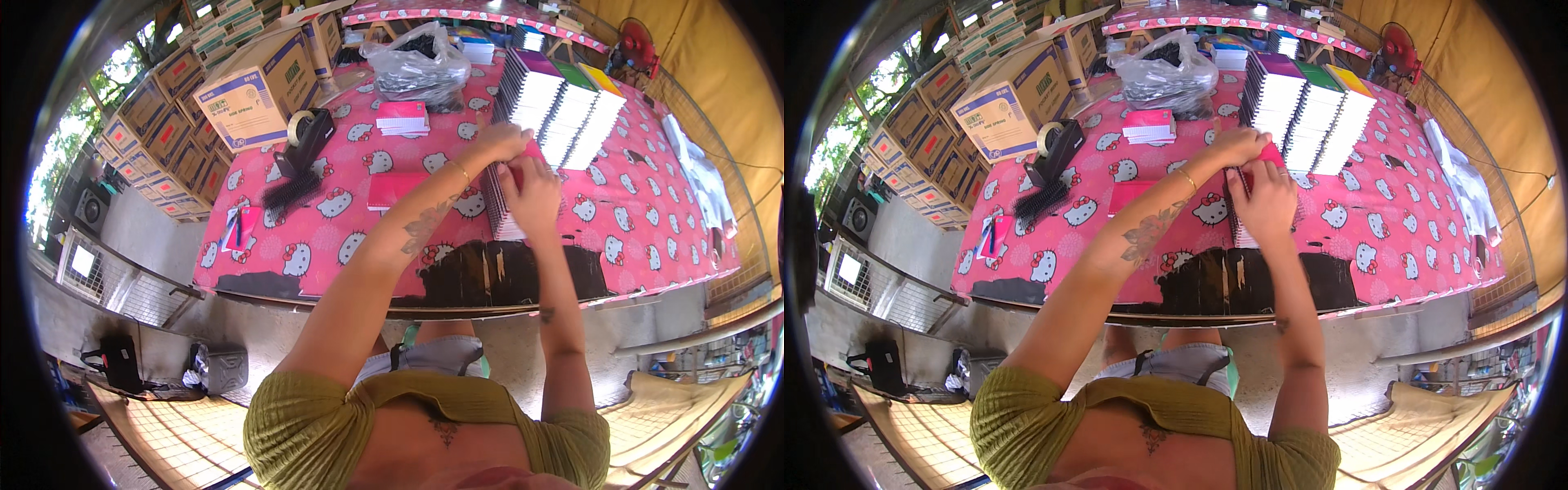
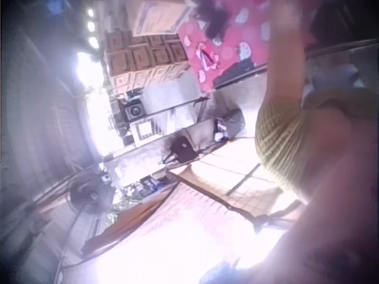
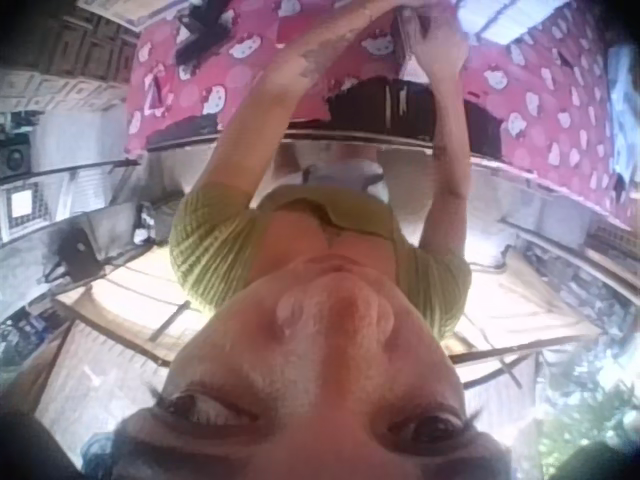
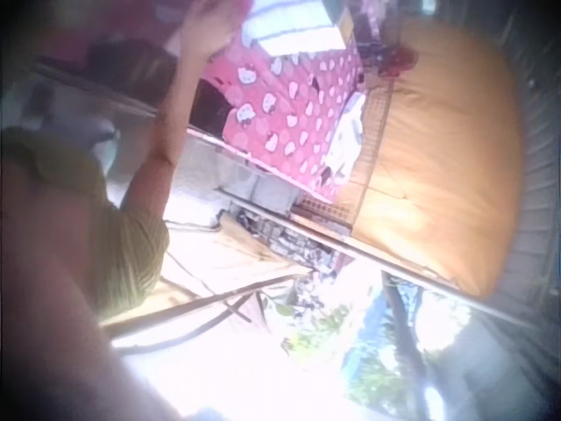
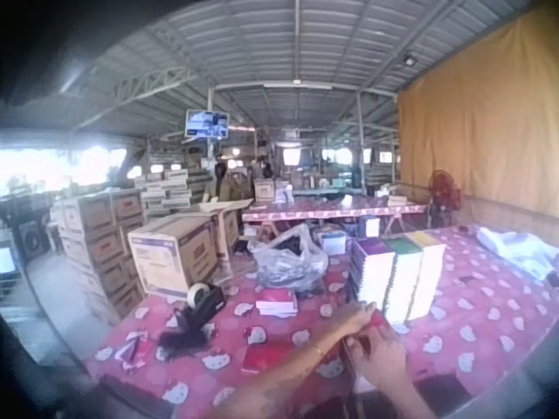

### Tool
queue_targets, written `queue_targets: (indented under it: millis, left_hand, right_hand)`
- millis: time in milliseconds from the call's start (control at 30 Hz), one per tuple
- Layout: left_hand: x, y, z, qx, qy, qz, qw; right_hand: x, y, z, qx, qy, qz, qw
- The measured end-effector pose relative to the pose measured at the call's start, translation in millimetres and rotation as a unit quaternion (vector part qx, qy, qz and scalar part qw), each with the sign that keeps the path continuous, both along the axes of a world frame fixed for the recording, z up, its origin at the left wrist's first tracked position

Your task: The person picks up pink booklets, aligns the edges, and applies a staple to the top corner of each one before placing it into a stack.

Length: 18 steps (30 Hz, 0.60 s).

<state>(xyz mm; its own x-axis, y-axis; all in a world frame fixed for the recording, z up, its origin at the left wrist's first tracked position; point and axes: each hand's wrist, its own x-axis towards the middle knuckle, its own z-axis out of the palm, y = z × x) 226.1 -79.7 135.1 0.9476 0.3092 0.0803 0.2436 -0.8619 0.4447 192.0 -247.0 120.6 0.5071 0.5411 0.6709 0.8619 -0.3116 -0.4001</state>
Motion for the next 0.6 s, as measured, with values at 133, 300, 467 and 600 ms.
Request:
queue_targets:
  millis: [133, 300, 467, 600]
  left_hand:
    - [-20.7, -54.0, -18.8, -0.265, -0.393, 0.187, 0.86]
    - [-25.5, -74.6, -54.3, -0.714, -0.268, 0.128, 0.634]
    - [-11.8, -68.3, -72.4, -0.585, -0.311, 0.224, 0.715]
    - [-16.3, -82.1, -69.8, -0.632, -0.289, 0.187, 0.695]
  right_hand:
    - [94.1, -48.0, 8.0, 0.122, 0.236, 0.05, 0.963]
    - [114.6, -26.2, -11.2, 0.042, 0.57, 0.195, 0.797]
    - [87.5, -18.1, -0.1, 0.038, 0.542, 0.183, 0.82]
    - [99.9, -26.8, -9.7, 0.045, 0.536, 0.195, 0.82]
